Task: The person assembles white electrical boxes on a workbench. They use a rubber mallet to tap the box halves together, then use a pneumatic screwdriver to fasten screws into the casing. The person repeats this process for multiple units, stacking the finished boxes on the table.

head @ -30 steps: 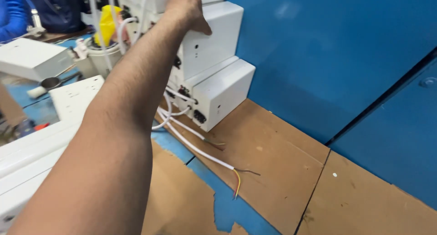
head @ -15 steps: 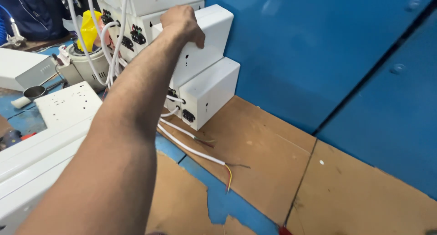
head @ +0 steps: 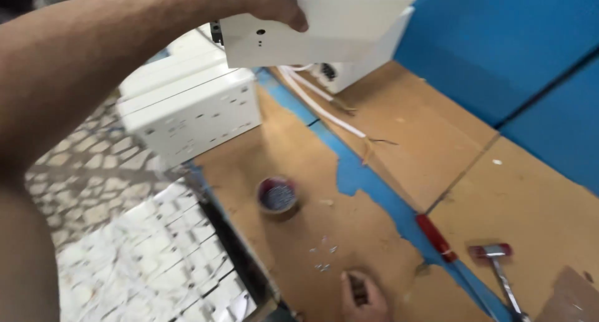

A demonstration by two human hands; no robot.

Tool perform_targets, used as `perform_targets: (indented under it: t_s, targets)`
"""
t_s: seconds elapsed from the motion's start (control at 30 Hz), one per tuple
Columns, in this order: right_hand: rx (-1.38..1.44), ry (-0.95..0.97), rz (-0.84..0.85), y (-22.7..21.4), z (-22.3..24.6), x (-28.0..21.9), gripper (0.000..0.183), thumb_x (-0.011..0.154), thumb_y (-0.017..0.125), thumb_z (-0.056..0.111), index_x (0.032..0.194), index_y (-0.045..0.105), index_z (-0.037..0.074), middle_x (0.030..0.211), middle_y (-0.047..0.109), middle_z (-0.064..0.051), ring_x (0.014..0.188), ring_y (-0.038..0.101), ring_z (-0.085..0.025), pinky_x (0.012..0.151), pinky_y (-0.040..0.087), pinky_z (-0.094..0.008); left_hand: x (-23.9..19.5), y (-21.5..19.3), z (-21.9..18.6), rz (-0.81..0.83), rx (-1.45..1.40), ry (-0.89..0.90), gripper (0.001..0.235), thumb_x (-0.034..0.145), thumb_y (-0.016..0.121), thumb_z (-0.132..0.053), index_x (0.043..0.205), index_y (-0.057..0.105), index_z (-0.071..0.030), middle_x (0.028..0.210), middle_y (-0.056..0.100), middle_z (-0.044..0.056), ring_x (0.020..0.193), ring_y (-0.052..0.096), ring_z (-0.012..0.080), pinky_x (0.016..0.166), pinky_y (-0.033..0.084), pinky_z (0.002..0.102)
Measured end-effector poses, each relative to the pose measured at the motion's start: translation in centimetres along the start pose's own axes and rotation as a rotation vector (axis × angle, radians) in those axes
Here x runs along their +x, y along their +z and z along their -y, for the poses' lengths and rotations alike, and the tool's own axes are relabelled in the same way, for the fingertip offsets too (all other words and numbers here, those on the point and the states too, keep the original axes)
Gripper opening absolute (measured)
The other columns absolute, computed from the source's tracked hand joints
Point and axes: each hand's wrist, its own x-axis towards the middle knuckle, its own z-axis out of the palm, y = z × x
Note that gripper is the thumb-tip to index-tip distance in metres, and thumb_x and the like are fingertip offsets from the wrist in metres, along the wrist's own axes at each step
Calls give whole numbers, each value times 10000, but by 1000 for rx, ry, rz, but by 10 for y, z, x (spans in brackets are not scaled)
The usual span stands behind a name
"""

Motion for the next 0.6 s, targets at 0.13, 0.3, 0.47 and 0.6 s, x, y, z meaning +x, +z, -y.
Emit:
perform_targets:
  t_s: [0.13, 0.3, 0.47, 0.6]
  targets:
    - [-21, -212, -92, -17, 48, -4, 157, 787, 840, 177, 881, 768, 74, 676, 698, 23, 574, 649, -45, 568, 533, -220, -152, -38, -72, -96, 117, -105, 509, 851, 826, -228, 1311, 676, -71, 1174, 726, 164, 1033, 726, 295, 916, 566, 420]
    - [104, -128, 32, -30, 70, -11, 102, 855, 798, 106, 918, 780, 28, 651, 701, 3, 556, 585, -31, 547, 516, -215, -285, -52, -120, -314, 388, -132, 870, 689, 959, -348, 1384, 573, 7, 1081, 703, 255, 950, 705, 368, 865, 585, 484]
    - [114, -47, 61, -35, 83, -15, 105, 868, 795, 121, 916, 780, 28, 661, 693, 6, 587, 586, -17, 561, 508, -202, -319, 14, -81, -455, 472, -159, 920, 643, 972, -456, 1296, 584, 64, 1026, 679, 220, 904, 684, 344, 819, 587, 457]
    - [82, -134, 54, -33, 84, -13, 110, 862, 787, 135, 925, 772, 46, 670, 711, 32, 588, 618, -7, 562, 522, -192, -320, 44, -81, -210, 411, -451, 817, 675, 945, -516, 1208, 607, 2, 1026, 670, 182, 891, 685, 322, 837, 576, 437]
